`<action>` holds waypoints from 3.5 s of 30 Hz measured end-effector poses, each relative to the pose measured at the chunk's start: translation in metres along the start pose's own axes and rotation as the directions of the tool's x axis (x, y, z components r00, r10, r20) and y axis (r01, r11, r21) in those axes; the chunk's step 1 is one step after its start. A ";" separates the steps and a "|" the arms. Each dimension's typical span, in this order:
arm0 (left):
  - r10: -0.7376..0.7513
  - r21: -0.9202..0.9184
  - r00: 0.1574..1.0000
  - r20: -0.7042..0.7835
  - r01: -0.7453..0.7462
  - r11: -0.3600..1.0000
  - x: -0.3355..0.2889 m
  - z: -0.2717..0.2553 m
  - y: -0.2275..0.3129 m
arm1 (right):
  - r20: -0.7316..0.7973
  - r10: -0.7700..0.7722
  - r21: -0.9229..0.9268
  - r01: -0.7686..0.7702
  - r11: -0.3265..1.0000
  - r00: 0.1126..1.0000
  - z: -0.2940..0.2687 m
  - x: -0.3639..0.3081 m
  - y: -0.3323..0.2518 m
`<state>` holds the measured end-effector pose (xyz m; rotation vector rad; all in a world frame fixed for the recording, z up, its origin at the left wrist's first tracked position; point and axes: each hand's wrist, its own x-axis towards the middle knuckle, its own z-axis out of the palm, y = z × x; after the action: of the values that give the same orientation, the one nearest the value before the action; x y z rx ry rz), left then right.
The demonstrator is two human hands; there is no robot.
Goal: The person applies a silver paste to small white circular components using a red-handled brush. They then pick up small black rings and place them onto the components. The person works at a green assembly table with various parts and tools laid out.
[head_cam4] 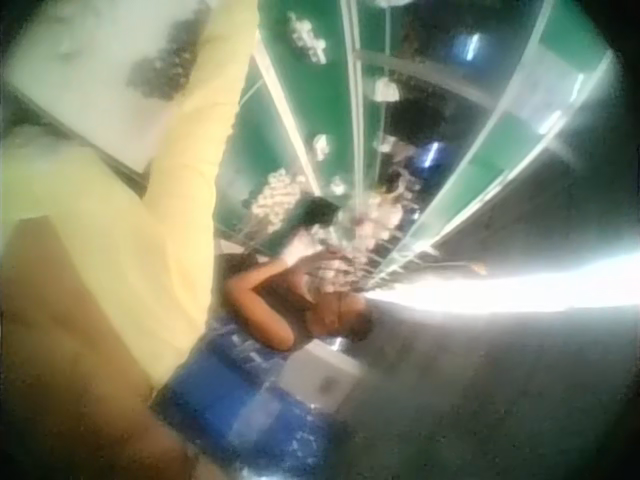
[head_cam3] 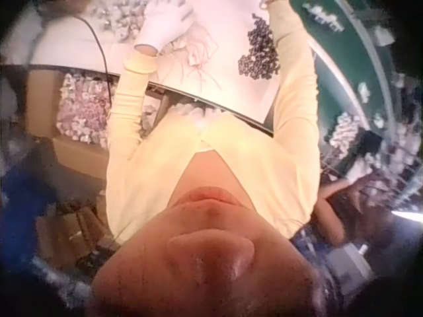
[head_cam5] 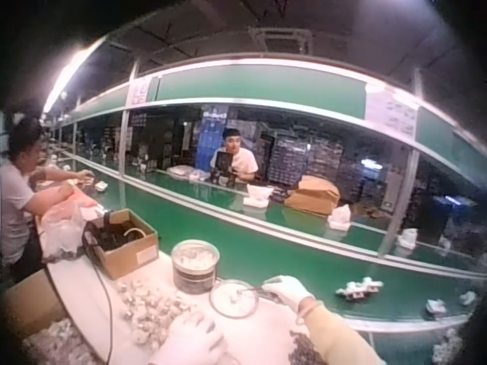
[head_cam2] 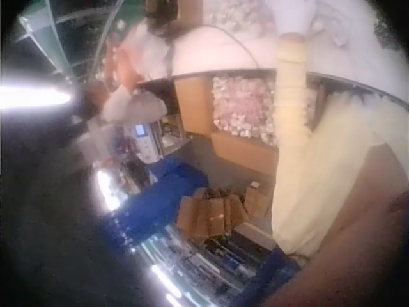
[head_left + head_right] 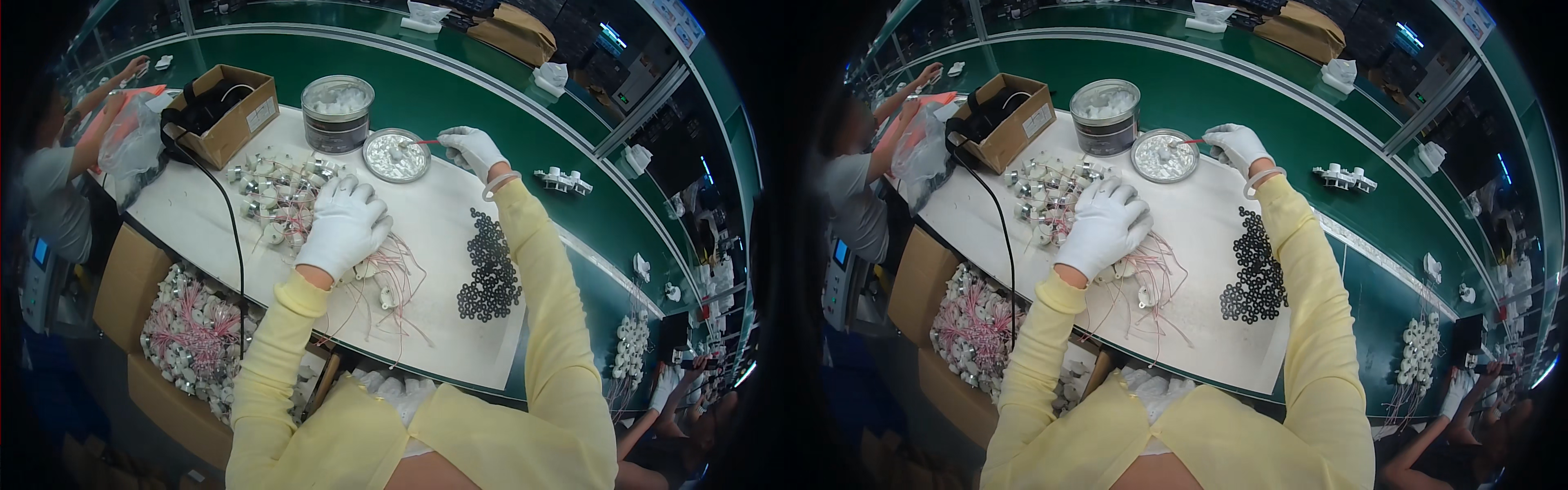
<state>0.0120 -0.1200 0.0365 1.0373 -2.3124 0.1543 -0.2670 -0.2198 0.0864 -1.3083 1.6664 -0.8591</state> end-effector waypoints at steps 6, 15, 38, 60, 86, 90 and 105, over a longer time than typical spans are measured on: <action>-0.011 -0.004 0.998 -0.057 0.011 1.000 -0.004 0.002 0.002 | 0.069 -0.032 -0.056 0.035 0.998 0.997 0.006 0.000 0.002; -0.012 -0.018 0.998 -0.064 0.011 1.000 -0.002 0.005 0.001 | -0.003 -0.178 0.075 0.177 0.981 0.984 0.038 0.004 -0.030; -0.016 -0.035 0.997 -0.078 0.013 0.999 -0.003 0.006 -0.002 | 0.053 0.051 -0.339 -0.030 0.940 0.997 -0.003 -0.078 0.028; -0.018 -0.038 0.997 -0.075 0.015 0.999 -0.005 0.007 -0.003 | -0.020 -0.024 -0.371 0.015 0.929 1.000 -0.012 -0.101 0.024; -0.020 -0.030 0.997 -0.073 0.018 0.999 -0.004 0.008 -0.002 | 0.307 -0.740 -0.948 0.261 -0.183 0.598 -0.005 -0.091 0.063; -0.017 -0.030 0.997 -0.072 0.015 0.999 -0.004 0.008 -0.002 | 0.313 -0.752 -0.946 0.260 -0.193 0.580 -0.008 -0.096 0.062; -0.001 -0.036 0.992 -0.123 -0.003 0.999 -0.004 0.009 -0.002 | 0.012 -0.497 -0.772 0.324 0.546 0.867 0.010 -0.097 0.047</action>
<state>0.0112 -0.1218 0.0264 0.9807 -2.1972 0.1709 -0.2664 -0.1145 0.0591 -2.3504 2.0200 -0.5541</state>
